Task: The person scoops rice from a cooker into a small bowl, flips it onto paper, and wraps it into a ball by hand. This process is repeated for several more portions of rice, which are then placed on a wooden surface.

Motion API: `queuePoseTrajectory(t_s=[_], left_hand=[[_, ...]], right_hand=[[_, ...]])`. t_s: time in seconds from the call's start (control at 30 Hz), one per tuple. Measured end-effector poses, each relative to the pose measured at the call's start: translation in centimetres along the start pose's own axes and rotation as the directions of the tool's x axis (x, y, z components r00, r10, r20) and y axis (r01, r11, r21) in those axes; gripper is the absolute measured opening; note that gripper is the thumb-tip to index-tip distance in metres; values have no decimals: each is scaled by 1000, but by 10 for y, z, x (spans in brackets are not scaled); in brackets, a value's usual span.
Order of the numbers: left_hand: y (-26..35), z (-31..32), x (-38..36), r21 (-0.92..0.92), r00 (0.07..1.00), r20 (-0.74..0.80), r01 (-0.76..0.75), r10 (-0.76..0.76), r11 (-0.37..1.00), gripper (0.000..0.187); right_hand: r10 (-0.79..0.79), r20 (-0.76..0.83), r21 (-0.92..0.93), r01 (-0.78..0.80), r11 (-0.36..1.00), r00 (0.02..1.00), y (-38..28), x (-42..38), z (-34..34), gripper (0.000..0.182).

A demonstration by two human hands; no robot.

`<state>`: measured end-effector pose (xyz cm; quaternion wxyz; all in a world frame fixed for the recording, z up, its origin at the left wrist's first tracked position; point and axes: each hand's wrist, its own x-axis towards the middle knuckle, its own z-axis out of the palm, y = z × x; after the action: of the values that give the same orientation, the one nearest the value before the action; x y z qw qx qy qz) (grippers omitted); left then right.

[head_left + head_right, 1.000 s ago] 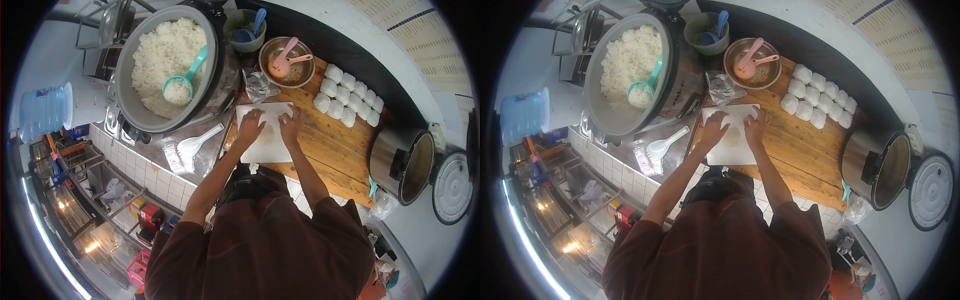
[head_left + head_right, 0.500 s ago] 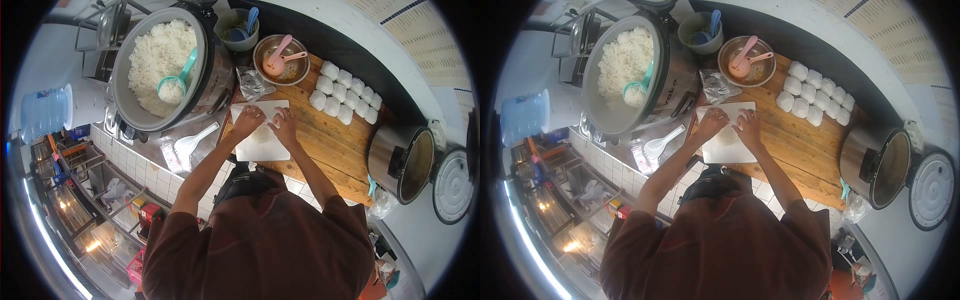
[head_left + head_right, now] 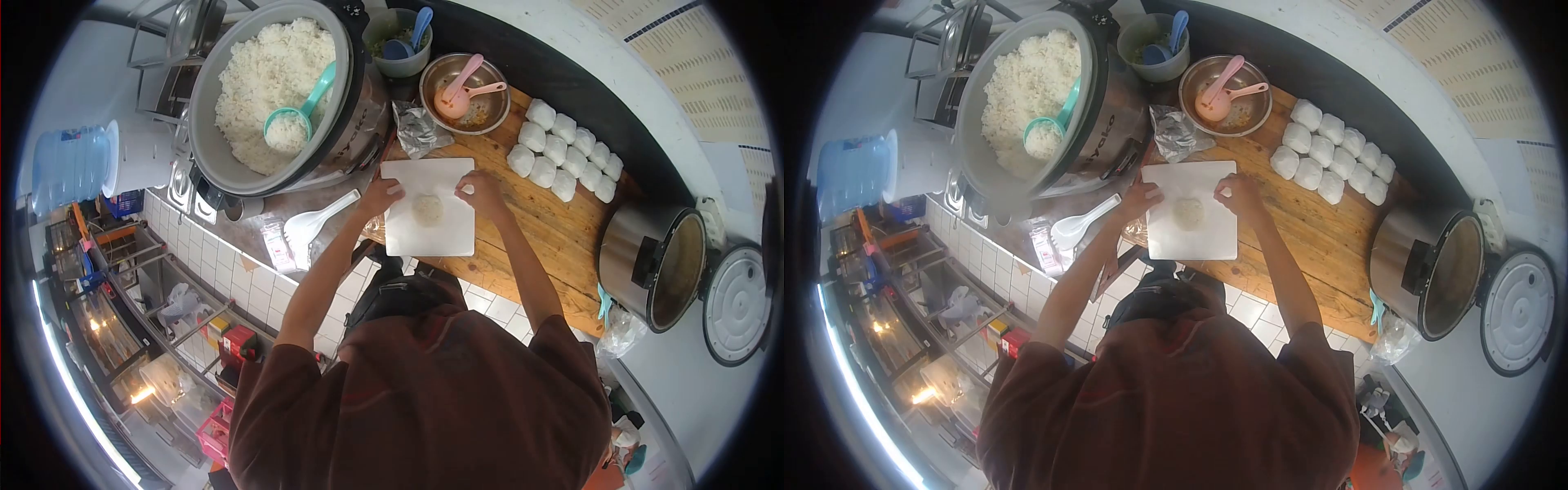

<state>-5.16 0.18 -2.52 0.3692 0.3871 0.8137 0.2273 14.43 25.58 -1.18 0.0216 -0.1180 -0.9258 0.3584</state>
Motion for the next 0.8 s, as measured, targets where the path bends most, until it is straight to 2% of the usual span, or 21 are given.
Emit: queuePoseTrajectory(t_s=[0.03, 0.07, 0.1, 0.13, 0.17, 0.2, 0.23, 0.3, 0.33, 0.37, 0.4, 0.43, 0.5, 0.63, 0.67, 0.7, 0.73, 0.77, 0.8], left_hand=[[4, 2, -4, -349, 994, -19, 97, -110, 932, 48], [1, 13, -7, -355, 993, -19, 100, -114, 930, 48], [-4, 28, -11, -499, 973, -61, 164, -223, 851, 52], [-10, 42, -16, -632, 939, -85, 209, -335, 746, 57], [-6, 48, -25, -634, 937, -86, 210, -338, 745, 57], [0, 54, -36, -534, 948, -108, 199, -299, 822, 60], [4, 58, -48, -426, 958, -124, 185, -260, 886, 63], [-9, 82, -66, -390, 957, -124, 195, -261, 900, 59], [-10, 88, -74, -318, 953, -71, 259, -295, 912, 56], [-10, 91, -77, -240, 944, -24, 314, -329, 919, 53], [5, 77, -84, -249, 921, 69, 387, -382, 888, 47], [9, 69, -86, -256, 920, 71, 390, -385, 885, 47], [7, 56, -87, -270, 943, 222, 302, -246, 914, 45], [4, 43, -62, -291, 941, 265, 285, -210, 913, 53], [-1, 49, -47, -308, 966, 16, 252, -260, 918, 51], [-5, 54, -34, -316, 927, -231, 216, -296, 924, 51], [-9, 54, -21, -320, 928, -227, 216, -297, 922, 51], [-12, 54, -7, -156, 908, -395, 85, -141, 984, 50], [-8, 51, -1, 33, 848, -528, -28, 41, 999, 51]], right_hand=[[-2, 5, 0, 2, 1000, 1000, 12, 2, 15, 47], [275, 10, 258, -269, 928, 961, 26, 3, 31, 47], [521, 86, 486, -492, 722, 849, 26, 5, 34, 47], [520, 92, 482, -495, 723, 849, 24, -1, 38, 47], [556, 6, 593, -451, 667, 831, 7, -6, 37, 47], [595, -75, 694, -386, 608, 801, -2, -11, 38, 48], [590, -73, 693, -385, 609, 804, -4, -19, 38, 48], [421, 212, 475, -470, 744, 882, 7, -45, 40, 63], [421, 222, 469, -475, 744, 879, 11, -52, 40, 63], [444, 500, 315, -633, 707, 744, 13, -55, 36, 67], [452, 720, 118, -735, 668, 527, 15, -57, 34, 71], [454, 723, 110, -735, 669, 521, 13, -64, 35, 71], [332, 440, 190, -448, 874, 834, 7, -76, 37, 56], [278, 563, 204, -457, 866, 778, 10, -56, 30, 50], [349, 458, 314, -516, 797, 818, 14, -45, 37, 53], [429, 351, 427, -550, 717, 832, 20, -35, 45, 56], [433, 353, 423, -555, 716, 829, 34, -24, 59, 56], [409, 98, 348, -416, 840, 907, 52, -13, 76, 55], [323, -157, 224, -285, 932, 933, 46, -4, 75, 53]])
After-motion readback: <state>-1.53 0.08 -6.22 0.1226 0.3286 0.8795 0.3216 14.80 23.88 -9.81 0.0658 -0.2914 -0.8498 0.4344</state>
